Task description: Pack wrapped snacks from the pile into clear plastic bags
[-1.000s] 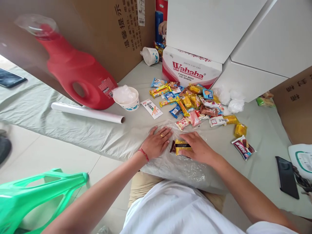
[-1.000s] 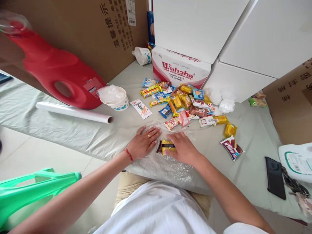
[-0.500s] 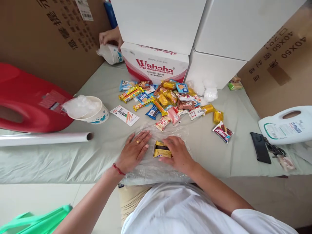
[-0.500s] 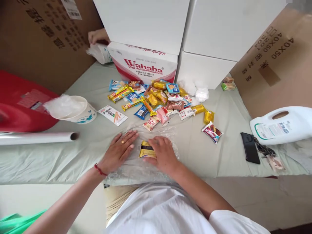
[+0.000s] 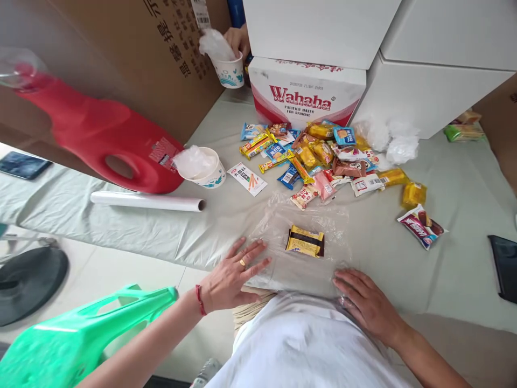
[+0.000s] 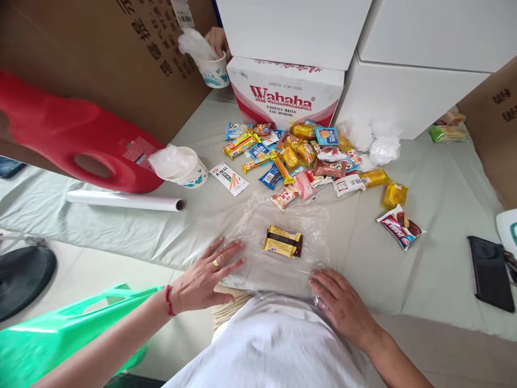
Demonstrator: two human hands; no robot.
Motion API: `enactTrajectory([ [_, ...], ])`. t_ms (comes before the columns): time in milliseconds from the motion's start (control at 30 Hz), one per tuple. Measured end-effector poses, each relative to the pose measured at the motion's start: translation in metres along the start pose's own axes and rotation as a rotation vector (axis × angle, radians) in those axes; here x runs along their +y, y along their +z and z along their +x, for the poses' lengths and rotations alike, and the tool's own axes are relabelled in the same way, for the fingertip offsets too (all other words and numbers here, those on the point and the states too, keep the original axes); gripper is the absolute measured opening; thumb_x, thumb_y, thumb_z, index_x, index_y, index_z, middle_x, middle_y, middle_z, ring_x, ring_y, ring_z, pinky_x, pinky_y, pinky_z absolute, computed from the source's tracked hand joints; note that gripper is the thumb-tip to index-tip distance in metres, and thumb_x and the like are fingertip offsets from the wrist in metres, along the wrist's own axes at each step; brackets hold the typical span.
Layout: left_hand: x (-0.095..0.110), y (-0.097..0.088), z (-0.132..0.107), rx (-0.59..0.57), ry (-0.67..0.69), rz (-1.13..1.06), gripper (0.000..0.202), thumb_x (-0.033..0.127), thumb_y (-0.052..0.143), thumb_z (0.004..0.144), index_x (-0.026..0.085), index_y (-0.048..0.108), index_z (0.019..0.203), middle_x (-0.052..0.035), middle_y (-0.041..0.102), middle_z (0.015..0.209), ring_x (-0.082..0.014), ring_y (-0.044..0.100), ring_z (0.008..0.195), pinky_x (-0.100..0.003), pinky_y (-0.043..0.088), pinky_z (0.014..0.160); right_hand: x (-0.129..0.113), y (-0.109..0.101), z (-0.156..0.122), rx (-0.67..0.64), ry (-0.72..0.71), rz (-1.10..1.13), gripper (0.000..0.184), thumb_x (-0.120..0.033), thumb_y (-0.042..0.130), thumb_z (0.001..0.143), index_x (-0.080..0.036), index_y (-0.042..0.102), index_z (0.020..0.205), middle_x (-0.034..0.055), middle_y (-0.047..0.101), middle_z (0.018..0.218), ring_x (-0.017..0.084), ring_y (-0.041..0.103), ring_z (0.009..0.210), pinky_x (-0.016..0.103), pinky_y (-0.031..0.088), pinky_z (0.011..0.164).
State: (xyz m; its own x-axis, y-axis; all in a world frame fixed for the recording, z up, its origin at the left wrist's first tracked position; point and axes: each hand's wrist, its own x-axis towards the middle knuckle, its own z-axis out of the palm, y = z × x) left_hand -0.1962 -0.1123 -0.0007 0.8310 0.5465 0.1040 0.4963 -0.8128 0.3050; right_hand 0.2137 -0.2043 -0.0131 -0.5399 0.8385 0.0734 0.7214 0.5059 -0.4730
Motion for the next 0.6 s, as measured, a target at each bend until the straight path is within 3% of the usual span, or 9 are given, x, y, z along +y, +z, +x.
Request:
enactTrajectory([
  [33, -0.003, 0.002, -0.005, -0.028, -0.020, -0.009, 0.084, 0.067, 0.060, 0.088, 0.026, 0.035, 0.157, -0.0175, 0.041, 0.160, -0.0349, 0.039, 0.149, -0.062, 0.019, 0.126, 0.000, 0.000, 0.003, 0.023, 0.037, 0.049, 0.038, -0.024, 0.055, 0.099, -0.032, 0.063, 0.135, 0.0087, 0.067, 0.134, 0.027, 0.062, 0.122, 0.050, 0.056, 0.101],
  [100, -0.006, 0.005, -0.010, -0.054, -0.055, -0.024, 0.064, 0.054, 0.058, 0.094, 0.029, 0.046, 0.151, -0.0147, 0.042, 0.160, -0.0316, 0.041, 0.148, -0.060, 0.020, 0.126, 0.000, -0.006, 0.012, 0.045, 0.086, 0.176, 0.032, -0.023, 0.050, 0.100, -0.034, 0.069, 0.124, 0.0080, 0.073, 0.122, 0.026, 0.067, 0.110, 0.049, 0.058, 0.093],
  [167, -0.006, 0.004, -0.010, -0.033, -0.109, -0.052, 0.036, 0.034, 0.053, 0.099, 0.030, 0.063, 0.133, -0.0106, 0.049, 0.156, -0.0272, 0.044, 0.147, -0.056, 0.024, 0.126, 0.000, -0.019, 0.023, 0.040, 0.140, 0.313, 0.029, -0.028, 0.047, 0.101, -0.033, 0.071, 0.116, 0.0082, 0.075, 0.107, 0.026, 0.069, 0.096, 0.046, 0.059, 0.085],
  [233, -0.005, -0.001, -0.004, 0.004, -0.171, -0.132, 0.026, 0.025, 0.049, 0.099, 0.028, 0.073, 0.110, -0.0082, 0.059, 0.147, -0.0245, 0.048, 0.143, -0.052, 0.029, 0.125, 0.002, -0.034, 0.035, 0.028, 0.218, 0.431, 0.028, -0.035, 0.046, 0.103, -0.030, 0.072, 0.110, 0.0078, 0.074, 0.094, 0.024, 0.068, 0.086, 0.041, 0.058, 0.078],
  [300, -0.005, -0.010, 0.006, 0.040, -0.227, -0.275, 0.025, 0.026, 0.048, 0.099, 0.026, 0.073, 0.098, -0.0081, 0.069, 0.132, -0.0233, 0.055, 0.137, -0.049, 0.035, 0.122, 0.007, -0.049, 0.048, 0.025, 0.312, 0.530, 0.030, -0.043, 0.047, 0.102, -0.026, 0.072, 0.104, 0.0067, 0.072, 0.089, 0.022, 0.067, 0.083, 0.035, 0.056, 0.075],
  [367, -0.010, -0.019, 0.018, 0.086, -0.311, -0.449, 0.025, 0.031, 0.049, 0.100, 0.024, 0.072, 0.097, -0.0077, 0.075, 0.117, -0.0222, 0.063, 0.125, -0.042, 0.044, 0.114, 0.016, -0.059, 0.062, 0.036, 0.409, 0.610, 0.033, -0.050, 0.051, 0.100, -0.024, 0.072, 0.101, 0.0052, 0.071, 0.086, 0.021, 0.066, 0.081, 0.032, 0.054, 0.074],
  [467, -0.022, -0.028, 0.041, 0.138, -0.534, -0.635, 0.030, 0.043, 0.049, 0.098, 0.022, 0.070, 0.093, -0.0060, 0.076, 0.098, -0.0210, 0.070, 0.098, -0.033, 0.054, 0.090, 0.032, -0.063, 0.085, 0.052, 0.533, 0.653, 0.041, -0.058, 0.055, 0.095, -0.021, 0.071, 0.101, 0.0023, 0.068, 0.078, 0.018, 0.062, 0.072, 0.028, 0.050, 0.067],
  [533, -0.032, -0.028, 0.057, 0.156, -0.722, -0.656, 0.035, 0.049, 0.048, 0.095, 0.021, 0.066, 0.084, -0.0037, 0.073, 0.085, -0.0196, 0.067, 0.081, -0.032, 0.053, 0.078, 0.042, -0.060, 0.096, 0.028, 0.576, 0.589, 0.043, -0.060, 0.053, 0.095, -0.020, 0.070, 0.096, 0.0005, 0.064, 0.071, 0.017, 0.058, 0.065, 0.027, 0.045, 0.061],
  [600, -0.042, -0.025, 0.069, 0.200, -0.887, -0.579, 0.031, 0.049, 0.051, 0.089, 0.021, 0.063, 0.084, -0.0029, 0.069, 0.081, -0.0199, 0.064, 0.077, -0.033, 0.051, 0.074, 0.049, -0.055, 0.102, -0.026, 0.617, 0.422, 0.039, -0.055, 0.050, 0.096, -0.021, 0.069, 0.091, -0.0001, 0.063, 0.068, 0.017, 0.057, 0.063, 0.027, 0.041, 0.059],
])
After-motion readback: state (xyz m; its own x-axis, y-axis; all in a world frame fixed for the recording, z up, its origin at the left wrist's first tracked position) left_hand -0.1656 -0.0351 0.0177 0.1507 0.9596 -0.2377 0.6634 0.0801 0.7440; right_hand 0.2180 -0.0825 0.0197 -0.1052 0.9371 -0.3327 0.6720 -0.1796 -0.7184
